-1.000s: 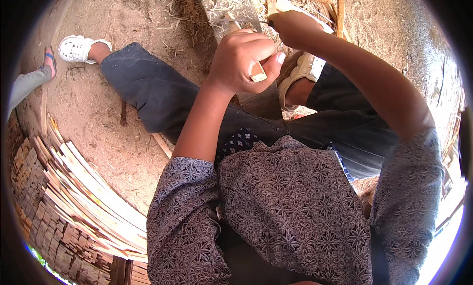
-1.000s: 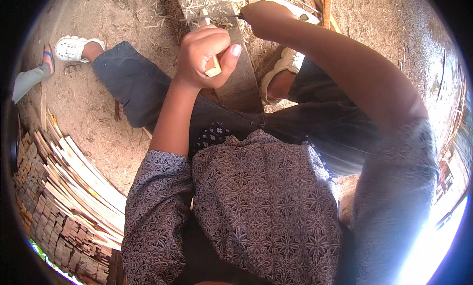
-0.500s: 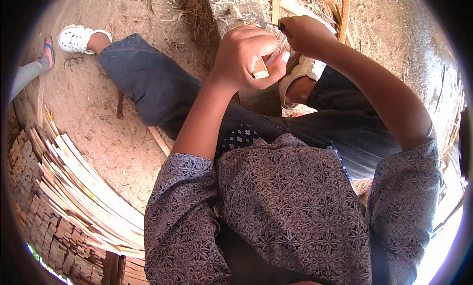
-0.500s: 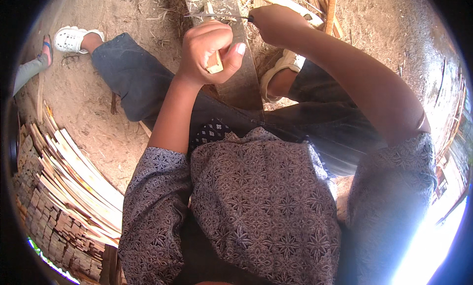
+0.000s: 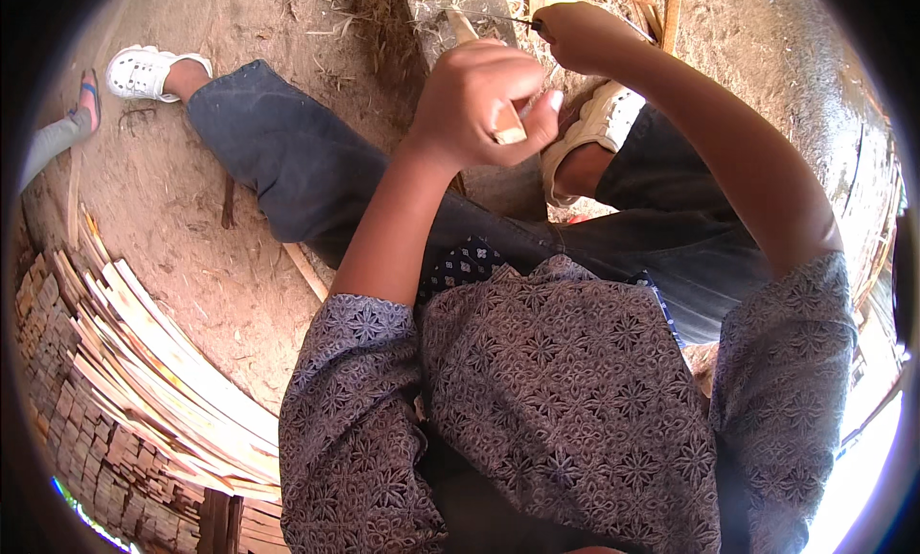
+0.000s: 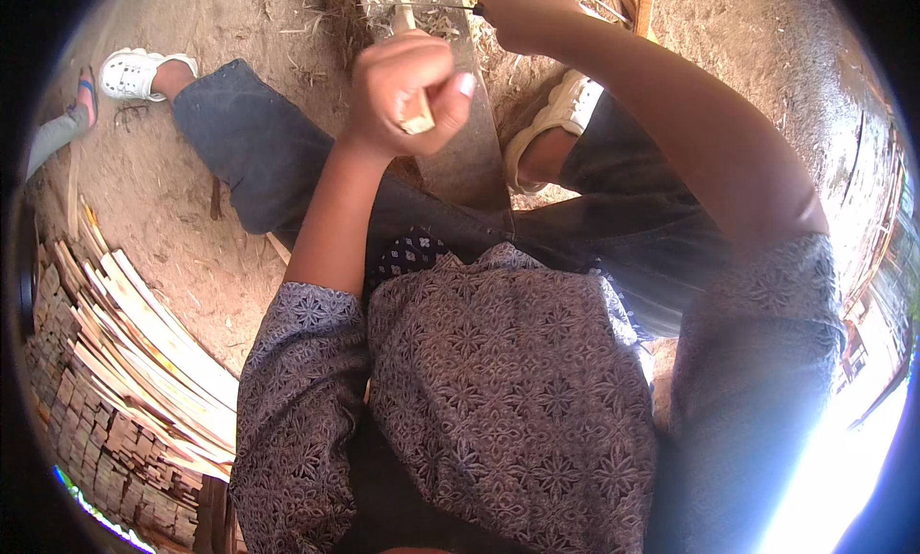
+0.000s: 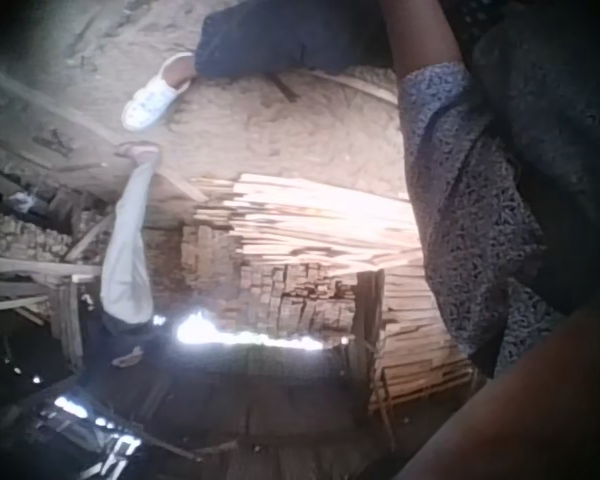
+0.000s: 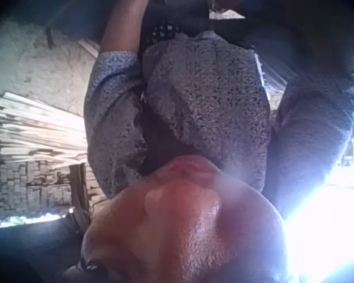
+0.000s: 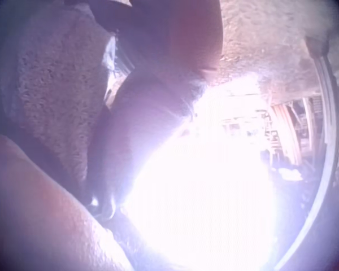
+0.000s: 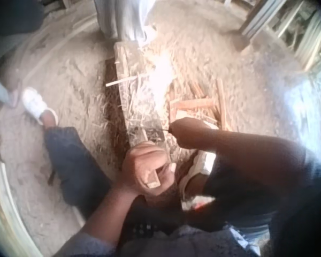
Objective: The person sits on the ground and uses a curved knife to shave and shape a small piece of light-colored wood. They hold the wood in one hand and the knife in the other, repeatedly scraping the surface to remove thin shavings.
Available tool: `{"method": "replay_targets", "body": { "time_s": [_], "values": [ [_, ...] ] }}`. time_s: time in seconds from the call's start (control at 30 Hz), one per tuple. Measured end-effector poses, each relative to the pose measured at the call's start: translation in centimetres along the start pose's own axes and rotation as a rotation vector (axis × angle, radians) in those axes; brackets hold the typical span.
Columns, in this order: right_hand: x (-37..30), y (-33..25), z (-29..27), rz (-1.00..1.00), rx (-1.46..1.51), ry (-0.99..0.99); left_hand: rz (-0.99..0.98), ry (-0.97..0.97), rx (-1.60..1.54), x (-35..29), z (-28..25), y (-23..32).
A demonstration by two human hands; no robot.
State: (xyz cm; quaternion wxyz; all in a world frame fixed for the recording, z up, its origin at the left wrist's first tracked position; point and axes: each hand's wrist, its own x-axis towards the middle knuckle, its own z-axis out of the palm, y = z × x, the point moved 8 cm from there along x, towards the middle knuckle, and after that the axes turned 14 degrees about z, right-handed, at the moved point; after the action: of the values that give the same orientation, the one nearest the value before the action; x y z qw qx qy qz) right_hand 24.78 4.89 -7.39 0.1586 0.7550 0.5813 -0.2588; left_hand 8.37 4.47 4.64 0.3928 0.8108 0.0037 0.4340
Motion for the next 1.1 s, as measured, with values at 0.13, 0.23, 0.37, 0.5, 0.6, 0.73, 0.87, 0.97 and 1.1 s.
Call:
{"method": "replay_targets", "body": {
  "time_s": [0.13,0.23,0.37,0.5,0.6,0.73,0.87,0.97,1.1],
  "values": [
    [-4.3,-0.5,-1.7,0.012,0.043,-0.016,-0.073,0.207,-0.04,-0.8,-2.0,-0.8],
    [-4.7,-0.4,-2.2,0.055,0.002,-0.046,-0.109,0.189,-0.069,-1.1,-2.1,-0.7],
    [-3.9,-0.7,-2.1,-0.005,0.03,-0.012,-0.104,0.107,-0.029,-1.2,-1.5,-0.3],
    [0.9,-0.4,0.5,0.031,-0.026,0.051,-0.035,0.049,0.035,-0.7,-0.4,0.1],
    [3.4,-1.0,1.8,0.069,-0.029,0.055,-0.064,0.078,0.01,-0.7,-0.5,0.2],
    [3.6,-1.3,2.3,0.048,-0.009,0.046,-0.067,0.099,-0.017,-0.8,-1.3,0.6],
    [2.5,-1.4,1.3,0.005,-0.015,0.071,-0.058,0.082,-0.009,-1.1,-1.7,1.3],
    [-0.1,-1.5,0.0,-0.09,0.042,0.087,-0.013,-0.008,-0.05,-1.7,-0.9,1.0],
    [-3.7,-1.6,-2.5,-0.041,0.028,-0.009,-0.015,-0.004,-0.028,-1.4,-0.4,1.0]
  ]
}}
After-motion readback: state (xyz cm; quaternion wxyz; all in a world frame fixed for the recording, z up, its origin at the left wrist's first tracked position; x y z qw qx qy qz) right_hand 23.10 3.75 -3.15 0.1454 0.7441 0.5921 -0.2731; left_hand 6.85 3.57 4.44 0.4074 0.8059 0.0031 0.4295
